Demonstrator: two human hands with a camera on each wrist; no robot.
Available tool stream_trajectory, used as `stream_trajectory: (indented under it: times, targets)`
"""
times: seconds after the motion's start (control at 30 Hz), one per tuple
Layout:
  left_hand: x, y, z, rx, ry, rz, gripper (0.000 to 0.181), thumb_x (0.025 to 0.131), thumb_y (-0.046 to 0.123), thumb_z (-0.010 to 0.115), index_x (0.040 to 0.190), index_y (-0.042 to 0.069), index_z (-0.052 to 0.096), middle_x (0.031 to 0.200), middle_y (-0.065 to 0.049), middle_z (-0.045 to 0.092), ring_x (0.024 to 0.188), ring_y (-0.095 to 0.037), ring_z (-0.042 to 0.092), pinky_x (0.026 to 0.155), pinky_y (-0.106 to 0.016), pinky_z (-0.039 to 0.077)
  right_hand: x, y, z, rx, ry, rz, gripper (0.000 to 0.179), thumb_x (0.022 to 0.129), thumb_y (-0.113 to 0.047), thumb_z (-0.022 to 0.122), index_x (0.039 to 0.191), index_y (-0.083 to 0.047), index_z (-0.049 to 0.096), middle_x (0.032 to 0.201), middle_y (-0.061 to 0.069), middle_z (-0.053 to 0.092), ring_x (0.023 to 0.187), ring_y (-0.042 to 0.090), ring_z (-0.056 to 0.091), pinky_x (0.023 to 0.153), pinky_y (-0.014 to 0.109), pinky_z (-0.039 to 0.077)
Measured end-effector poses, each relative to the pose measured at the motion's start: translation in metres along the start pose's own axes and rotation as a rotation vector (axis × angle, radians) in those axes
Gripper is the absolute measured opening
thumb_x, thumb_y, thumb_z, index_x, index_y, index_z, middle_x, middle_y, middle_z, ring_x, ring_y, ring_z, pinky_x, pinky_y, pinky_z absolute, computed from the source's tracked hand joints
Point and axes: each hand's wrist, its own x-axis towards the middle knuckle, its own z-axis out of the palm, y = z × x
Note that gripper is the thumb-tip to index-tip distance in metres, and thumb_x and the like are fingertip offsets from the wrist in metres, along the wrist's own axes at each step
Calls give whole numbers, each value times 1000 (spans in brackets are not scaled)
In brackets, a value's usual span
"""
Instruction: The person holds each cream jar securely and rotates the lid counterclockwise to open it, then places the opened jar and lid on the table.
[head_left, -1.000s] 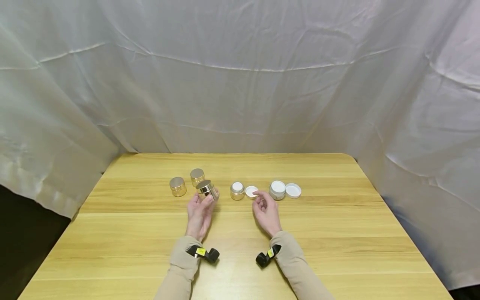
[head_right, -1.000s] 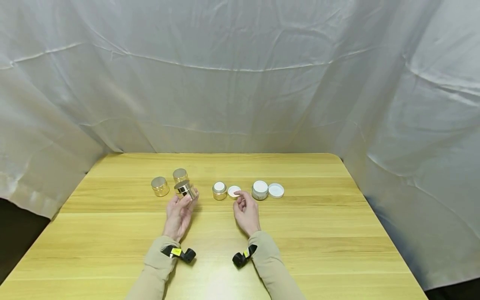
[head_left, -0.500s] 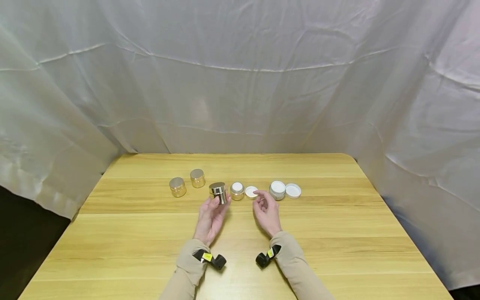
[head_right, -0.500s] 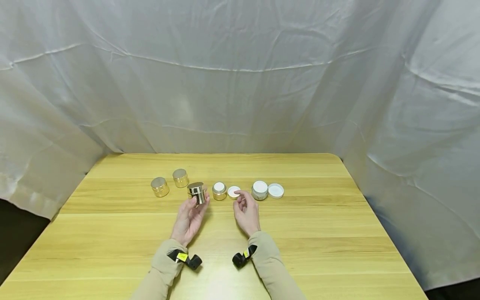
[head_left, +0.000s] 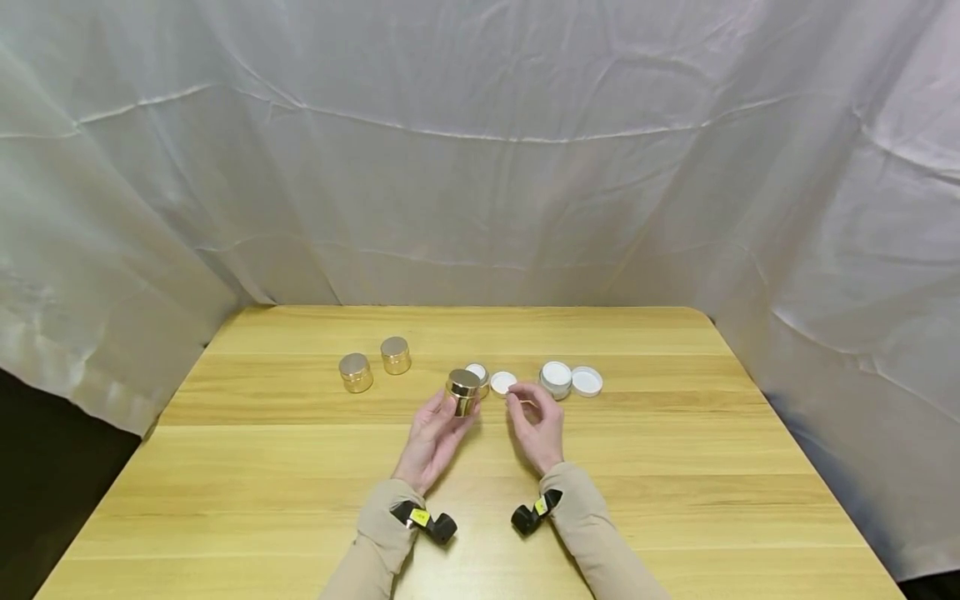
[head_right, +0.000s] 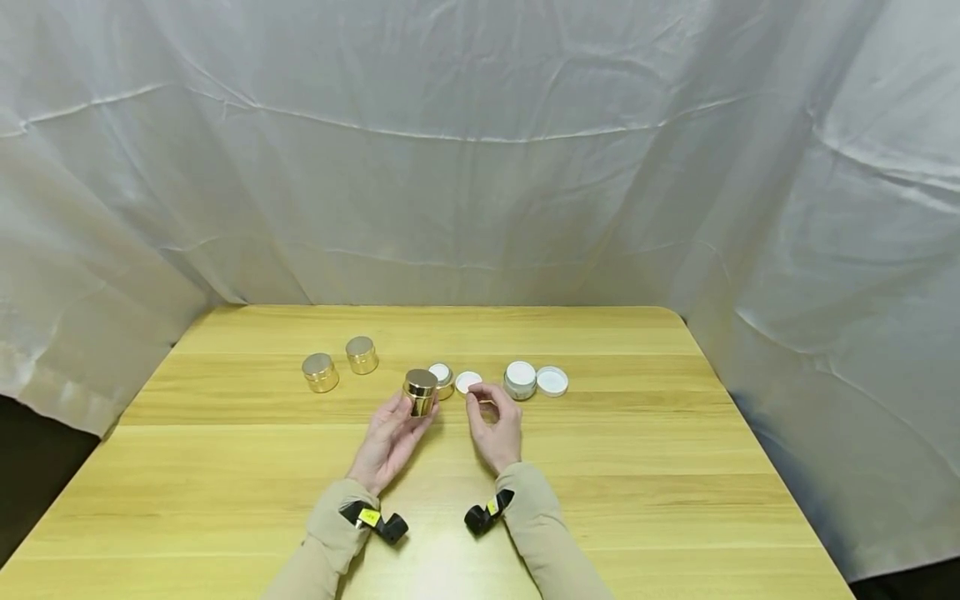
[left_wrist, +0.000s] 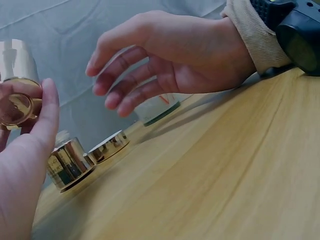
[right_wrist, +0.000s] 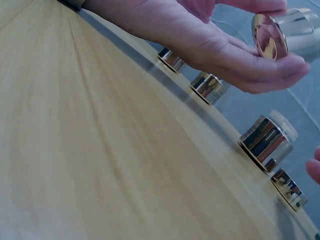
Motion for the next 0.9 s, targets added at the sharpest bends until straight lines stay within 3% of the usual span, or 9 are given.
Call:
stream_trajectory:
  times: [0.13, 0.33, 0.47, 0.63, 0.77, 0.9]
  targets:
    - [1, -2, -1, 32, 37, -49, 43, 103, 0, 46, 146, 6, 43, 149, -14, 44, 129, -24, 59, 118, -36, 41, -1, 3, 0, 14, 6, -91, 9, 84, 18, 63, 93, 16, 65, 86, 31, 69, 73, 24, 68, 75, 21, 61]
    - [4, -4, -2, 71, 74, -137, 62, 104, 4, 47, 157, -4, 16, 162, -27, 19, 128, -21, 60, 117, -34, 44, -1, 6, 0, 64, -4, -179, 9, 83, 21, 61, 91, 18, 64, 84, 36, 67, 71, 44, 65, 80, 13, 59]
    - [5, -4, -2, 101, 90, -173, 59, 106, 6, 42, 156, -7, 15, 163, -29, 14, 129, -20, 58, 118, -34, 43, -3, 20, 2, 89, -5, -220, 13, 80, 24, 61, 91, 18, 65, 88, 36, 68, 78, 39, 69, 83, 14, 59]
    - [5, -5, -1, 122, 104, -191, 58, 106, 10, 42, 155, -9, 17, 164, -28, 15, 132, -22, 56, 121, -39, 39, -5, 37, 6, 110, -16, -363, 23, 74, 24, 65, 96, 16, 67, 95, 35, 69, 87, 30, 72, 86, 20, 61]
    - [5, -5, 0, 124, 119, -197, 54, 106, 10, 41, 153, -10, 21, 164, -27, 18, 130, -22, 57, 120, -39, 41, -5, 38, 10, 75, -31, -474, 27, 73, 17, 71, 100, 14, 69, 101, 33, 70, 90, 32, 72, 93, 23, 59]
    - [5, -5, 0, 110, 121, -212, 53, 108, 11, 37, 154, -9, 19, 163, -26, 19, 126, -19, 60, 117, -35, 45, -6, 35, 12, 17, -55, -530, 30, 73, 9, 75, 102, 11, 70, 106, 31, 71, 96, 36, 71, 102, 24, 55]
